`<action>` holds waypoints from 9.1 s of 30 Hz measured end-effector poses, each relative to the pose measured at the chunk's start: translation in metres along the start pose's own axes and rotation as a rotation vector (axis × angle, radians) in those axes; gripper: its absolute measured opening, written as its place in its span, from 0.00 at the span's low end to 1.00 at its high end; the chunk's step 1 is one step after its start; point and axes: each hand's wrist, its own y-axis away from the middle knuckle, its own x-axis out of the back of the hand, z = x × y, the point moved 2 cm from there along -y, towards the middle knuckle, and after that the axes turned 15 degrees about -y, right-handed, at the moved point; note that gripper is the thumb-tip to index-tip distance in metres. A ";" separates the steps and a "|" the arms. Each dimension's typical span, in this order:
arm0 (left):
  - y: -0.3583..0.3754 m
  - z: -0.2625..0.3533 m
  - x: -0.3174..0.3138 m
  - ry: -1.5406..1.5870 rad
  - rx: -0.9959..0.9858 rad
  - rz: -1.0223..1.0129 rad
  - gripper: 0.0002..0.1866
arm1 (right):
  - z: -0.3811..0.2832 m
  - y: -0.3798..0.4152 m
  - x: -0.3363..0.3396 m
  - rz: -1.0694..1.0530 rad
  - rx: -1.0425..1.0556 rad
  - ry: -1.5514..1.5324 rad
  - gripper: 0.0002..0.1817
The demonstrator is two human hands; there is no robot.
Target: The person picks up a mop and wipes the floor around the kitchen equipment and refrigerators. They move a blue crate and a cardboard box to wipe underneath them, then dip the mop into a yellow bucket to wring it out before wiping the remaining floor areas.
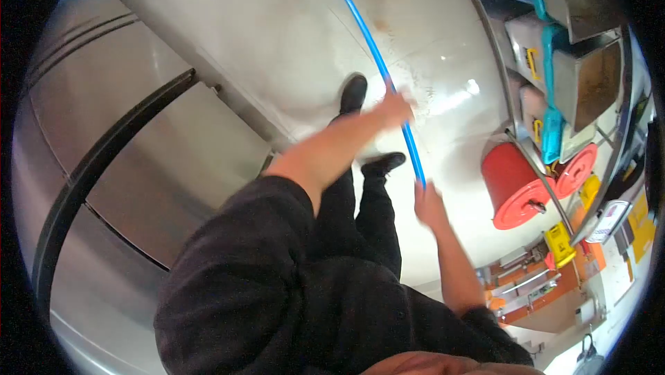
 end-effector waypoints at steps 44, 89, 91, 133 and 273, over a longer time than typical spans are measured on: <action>0.068 -0.064 -0.056 -0.256 0.425 0.165 0.07 | 0.006 -0.013 -0.036 -0.635 0.025 -1.226 0.10; 0.168 0.270 -0.064 0.454 -0.139 0.457 0.05 | 0.178 0.275 -0.013 -0.242 -0.219 -0.701 0.33; 0.169 0.317 -0.050 0.478 -0.241 0.362 0.06 | 0.225 0.296 0.008 -0.259 -0.314 -0.682 0.35; 0.256 0.294 -0.201 0.373 0.266 0.511 0.08 | 0.251 0.214 -0.062 -1.011 -0.702 -1.398 0.11; -0.089 0.553 -0.228 0.066 -0.391 0.519 0.04 | 0.513 0.220 -0.014 -0.161 -0.545 -1.491 0.26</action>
